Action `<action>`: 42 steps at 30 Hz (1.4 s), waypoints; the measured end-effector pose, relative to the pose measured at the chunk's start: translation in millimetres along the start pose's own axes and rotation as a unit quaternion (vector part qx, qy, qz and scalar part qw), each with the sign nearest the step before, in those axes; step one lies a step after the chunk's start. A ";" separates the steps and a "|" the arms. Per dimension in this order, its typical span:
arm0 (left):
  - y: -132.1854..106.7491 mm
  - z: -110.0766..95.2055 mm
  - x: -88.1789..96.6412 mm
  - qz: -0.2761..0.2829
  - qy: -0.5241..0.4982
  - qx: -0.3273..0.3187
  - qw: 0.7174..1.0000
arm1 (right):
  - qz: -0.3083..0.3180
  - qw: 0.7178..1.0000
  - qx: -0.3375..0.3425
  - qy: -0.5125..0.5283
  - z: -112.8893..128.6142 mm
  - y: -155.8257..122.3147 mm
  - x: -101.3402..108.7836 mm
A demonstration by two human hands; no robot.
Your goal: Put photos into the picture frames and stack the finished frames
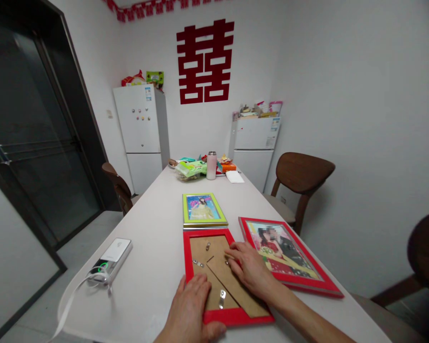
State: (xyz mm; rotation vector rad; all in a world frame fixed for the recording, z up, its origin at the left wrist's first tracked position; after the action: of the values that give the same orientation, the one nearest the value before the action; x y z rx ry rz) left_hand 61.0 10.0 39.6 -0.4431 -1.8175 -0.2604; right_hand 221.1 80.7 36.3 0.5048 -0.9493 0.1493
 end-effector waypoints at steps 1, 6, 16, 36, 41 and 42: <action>0.2 0.1 1.0 -0.002 -0.003 0.002 1.000 | 0.004 1.000 0.006 0.009 3.2 6.3 -1.8; 1.4 2.1 -0.8 -0.005 -0.009 0.001 1.000 | 0.053 0.998 -0.020 0.028 12.8 41.2 -23.1; 2.0 11.8 -12.1 -0.027 -0.035 0.002 0.999 | 0.032 0.986 -0.165 0.006 -14.6 86.1 -49.4; -3.1 5.3 -2.1 -0.047 -0.052 -0.016 0.997 | 0.086 0.993 0.034 0.069 45.6 38.9 -52.9; -3.6 5.0 -0.6 -0.045 -0.045 -0.018 0.998 | 0.106 0.991 0.050 0.068 49.8 41.0 -49.2; -4.0 5.3 -0.1 -0.043 -0.044 -0.015 0.998 | 0.107 0.991 0.051 0.068 50.1 38.9 -46.1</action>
State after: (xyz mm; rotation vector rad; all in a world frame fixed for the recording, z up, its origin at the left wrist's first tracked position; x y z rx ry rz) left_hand 54.7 8.5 38.2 -0.4025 -1.9236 -0.3325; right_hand 144.0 95.2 36.4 0.4791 -0.8631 0.4227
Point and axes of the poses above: each hand's wrist, its own y-axis towards the middle knuckle, its own x-axis out of the back of the hand, z = x × y, the point moved 4 cm from there along y, towards the middle knuckle, and after that the axes turned 11 degrees about y, right-handed, at the moved point
